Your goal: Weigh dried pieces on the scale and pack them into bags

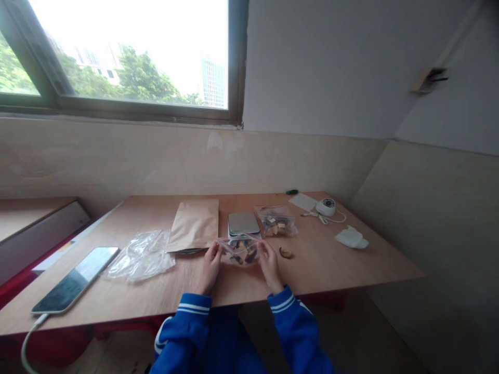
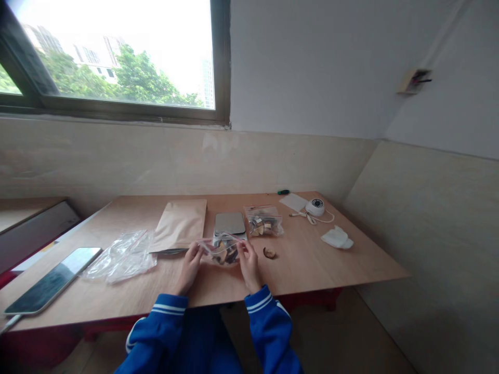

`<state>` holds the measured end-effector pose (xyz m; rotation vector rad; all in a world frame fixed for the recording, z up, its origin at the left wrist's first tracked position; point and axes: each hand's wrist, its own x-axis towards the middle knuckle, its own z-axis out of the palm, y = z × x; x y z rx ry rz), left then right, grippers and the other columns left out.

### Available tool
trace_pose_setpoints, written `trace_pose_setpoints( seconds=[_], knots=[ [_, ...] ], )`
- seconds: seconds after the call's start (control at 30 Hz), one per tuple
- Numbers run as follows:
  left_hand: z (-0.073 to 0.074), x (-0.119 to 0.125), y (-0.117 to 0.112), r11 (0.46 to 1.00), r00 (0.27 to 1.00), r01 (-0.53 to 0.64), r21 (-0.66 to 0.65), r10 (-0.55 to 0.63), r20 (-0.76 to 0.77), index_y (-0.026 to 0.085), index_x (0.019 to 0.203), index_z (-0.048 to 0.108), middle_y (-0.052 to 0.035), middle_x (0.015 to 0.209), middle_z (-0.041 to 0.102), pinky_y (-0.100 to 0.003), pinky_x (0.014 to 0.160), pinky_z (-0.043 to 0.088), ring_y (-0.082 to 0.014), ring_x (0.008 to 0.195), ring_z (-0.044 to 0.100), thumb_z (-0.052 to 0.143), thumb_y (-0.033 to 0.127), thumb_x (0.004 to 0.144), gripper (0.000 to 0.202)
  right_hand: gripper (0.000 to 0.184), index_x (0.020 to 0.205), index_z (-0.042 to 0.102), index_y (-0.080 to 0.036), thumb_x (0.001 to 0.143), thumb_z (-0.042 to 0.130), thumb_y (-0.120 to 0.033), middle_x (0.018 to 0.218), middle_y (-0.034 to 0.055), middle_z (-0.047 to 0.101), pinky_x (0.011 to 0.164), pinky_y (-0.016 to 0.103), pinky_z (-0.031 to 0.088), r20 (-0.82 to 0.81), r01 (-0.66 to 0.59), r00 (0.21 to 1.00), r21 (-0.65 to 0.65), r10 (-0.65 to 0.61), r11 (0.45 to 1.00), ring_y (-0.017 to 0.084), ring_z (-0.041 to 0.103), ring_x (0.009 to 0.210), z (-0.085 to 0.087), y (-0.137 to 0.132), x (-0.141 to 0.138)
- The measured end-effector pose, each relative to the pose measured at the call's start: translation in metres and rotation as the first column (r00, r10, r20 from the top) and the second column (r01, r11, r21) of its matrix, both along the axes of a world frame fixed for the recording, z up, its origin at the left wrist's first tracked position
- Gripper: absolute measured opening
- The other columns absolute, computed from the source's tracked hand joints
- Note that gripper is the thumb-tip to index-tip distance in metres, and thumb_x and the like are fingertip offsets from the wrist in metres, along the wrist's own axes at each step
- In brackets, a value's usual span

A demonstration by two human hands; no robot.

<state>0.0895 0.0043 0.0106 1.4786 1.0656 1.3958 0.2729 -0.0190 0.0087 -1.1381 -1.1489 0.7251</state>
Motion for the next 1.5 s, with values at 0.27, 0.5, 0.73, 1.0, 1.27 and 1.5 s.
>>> trace_pose_setpoints(
  seconds=[0.27, 0.5, 0.73, 1.0, 1.27, 1.5],
  knots=[
    [0.004, 0.002, -0.001, 0.992, 0.991, 0.117, -0.044, -0.114, 0.064, 0.019, 0.104, 0.065, -0.0054, 0.096, 0.068, -0.033, 0.085, 0.047, -0.0221, 0.093, 0.062, 0.060, 0.037, 0.078, 0.032, 0.033, 0.086, 0.071, -0.019, 0.088, 0.052, -0.046, 0.087, 0.0070, 0.072, 0.077, 0.032, 0.049, 0.281, 0.070, 0.952, 0.188, -0.122, 0.980, 0.021, 0.065, 0.082, 0.067, -0.002, -0.001],
    [-0.001, -0.003, -0.002, 0.998, 0.991, 0.001, -0.066, 0.008, 0.132, 0.017, 0.101, 0.069, -0.0069, 0.100, 0.070, -0.034, 0.081, 0.049, -0.0243, 0.094, 0.062, 0.056, 0.040, 0.079, 0.035, 0.037, 0.091, 0.070, -0.018, 0.091, 0.046, -0.047, 0.087, 0.0068, 0.072, 0.069, 0.028, 0.049, 0.332, 0.117, 0.930, 0.145, -0.160, 0.982, 0.020, 0.065, 0.077, 0.053, -0.003, -0.003],
    [0.013, 0.003, -0.004, 0.997, 0.998, 0.041, -0.061, -0.038, 0.050, 0.017, 0.108, 0.066, -0.0082, 0.109, 0.069, -0.034, 0.089, 0.047, -0.0240, 0.104, 0.062, 0.055, 0.044, 0.083, 0.038, 0.036, 0.094, 0.067, -0.017, 0.092, 0.045, -0.045, 0.091, 0.0077, 0.072, 0.068, 0.027, 0.051, 0.183, 0.043, 0.981, 0.081, -0.057, 0.996, 0.019, 0.067, 0.078, 0.025, -0.004, -0.006],
    [0.004, 0.000, 0.002, 0.989, 0.989, -0.148, -0.023, 0.148, 0.013, 0.017, 0.098, 0.069, -0.0084, 0.101, 0.071, -0.032, 0.085, 0.048, -0.0233, 0.097, 0.064, 0.052, 0.050, 0.084, 0.040, 0.037, 0.093, 0.067, -0.017, 0.091, 0.045, -0.047, 0.090, 0.0081, 0.072, 0.072, 0.027, 0.051, 0.174, 0.085, 0.980, 0.079, -0.098, 0.993, 0.020, 0.067, 0.081, -0.002, -0.001, -0.011],
    [-0.001, 0.001, 0.001, 0.881, 0.878, -0.472, -0.020, 0.468, -0.102, 0.019, 0.080, 0.059, 0.0021, 0.057, 0.056, -0.024, 0.049, 0.040, -0.0134, 0.049, 0.051, 0.040, 0.052, 0.088, 0.039, 0.041, 0.090, 0.066, -0.016, 0.091, 0.043, -0.050, 0.084, 0.0091, 0.070, 0.064, 0.028, 0.049, 0.135, 0.113, 0.985, -0.017, -0.110, 0.993, 0.019, 0.064, 0.069, -0.015, 0.000, -0.012],
    [0.000, 0.002, -0.008, 0.947, 0.931, -0.301, 0.110, 0.317, -0.181, 0.020, 0.092, 0.065, 0.0046, 0.049, 0.050, -0.022, 0.049, 0.039, -0.0116, 0.043, 0.047, 0.045, 0.047, 0.088, 0.033, 0.042, 0.093, 0.067, -0.015, 0.088, 0.047, -0.052, 0.084, 0.0086, 0.071, 0.063, 0.027, 0.051, 0.033, 0.094, 0.995, -0.027, -0.093, 0.995, 0.019, 0.064, 0.068, -0.014, 0.000, -0.010]
  ],
)
